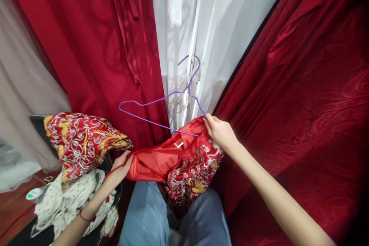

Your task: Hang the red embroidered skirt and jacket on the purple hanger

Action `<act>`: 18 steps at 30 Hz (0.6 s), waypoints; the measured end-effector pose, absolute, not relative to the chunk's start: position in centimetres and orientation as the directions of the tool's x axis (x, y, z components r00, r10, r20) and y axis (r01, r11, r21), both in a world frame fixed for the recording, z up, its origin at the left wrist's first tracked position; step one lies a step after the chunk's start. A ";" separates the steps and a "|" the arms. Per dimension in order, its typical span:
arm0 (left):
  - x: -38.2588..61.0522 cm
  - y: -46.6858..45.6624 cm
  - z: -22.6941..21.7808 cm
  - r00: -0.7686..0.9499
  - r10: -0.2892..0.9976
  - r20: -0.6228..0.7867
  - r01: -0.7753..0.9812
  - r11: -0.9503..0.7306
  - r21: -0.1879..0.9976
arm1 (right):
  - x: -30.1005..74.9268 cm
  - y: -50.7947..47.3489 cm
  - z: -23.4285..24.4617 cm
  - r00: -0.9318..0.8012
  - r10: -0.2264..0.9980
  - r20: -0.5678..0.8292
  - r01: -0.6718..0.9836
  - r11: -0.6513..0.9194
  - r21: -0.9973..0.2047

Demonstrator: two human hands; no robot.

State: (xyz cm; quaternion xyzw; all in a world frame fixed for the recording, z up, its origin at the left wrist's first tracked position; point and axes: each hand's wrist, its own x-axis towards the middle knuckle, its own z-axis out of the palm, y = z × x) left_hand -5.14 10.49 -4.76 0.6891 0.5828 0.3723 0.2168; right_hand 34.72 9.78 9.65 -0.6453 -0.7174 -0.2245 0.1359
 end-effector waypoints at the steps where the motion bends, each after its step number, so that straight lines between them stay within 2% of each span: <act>1: -5.3 10.6 -3.3 0.046 0.953 0.301 0.627 -0.262 0.734 | 34.9 9.8 9.7 -0.143 0.861 0.488 0.985 0.077 0.153; 5: -4.6 12.5 3.3 -0.009 0.910 0.415 0.634 -0.316 0.706 | 35.4 9.3 9.8 -0.158 0.843 0.514 0.982 0.080 0.172; 8: -3.3 14.6 6.5 0.001 0.899 0.437 0.687 -0.318 0.653 | 35.6 8.7 9.9 -0.131 0.836 0.533 0.981 0.033 0.190; 13: -2.4 16.2 8.8 0.074 0.898 0.434 0.770 -0.328 0.548 | 36.3 8.0 10.2 -0.123 0.831 0.542 0.971 -0.012 0.240; 18: -5.1 18.3 10.3 0.098 0.903 0.419 0.712 -0.357 0.605 | 36.1 8.0 10.3 -0.121 0.838 0.533 0.958 -0.041 0.282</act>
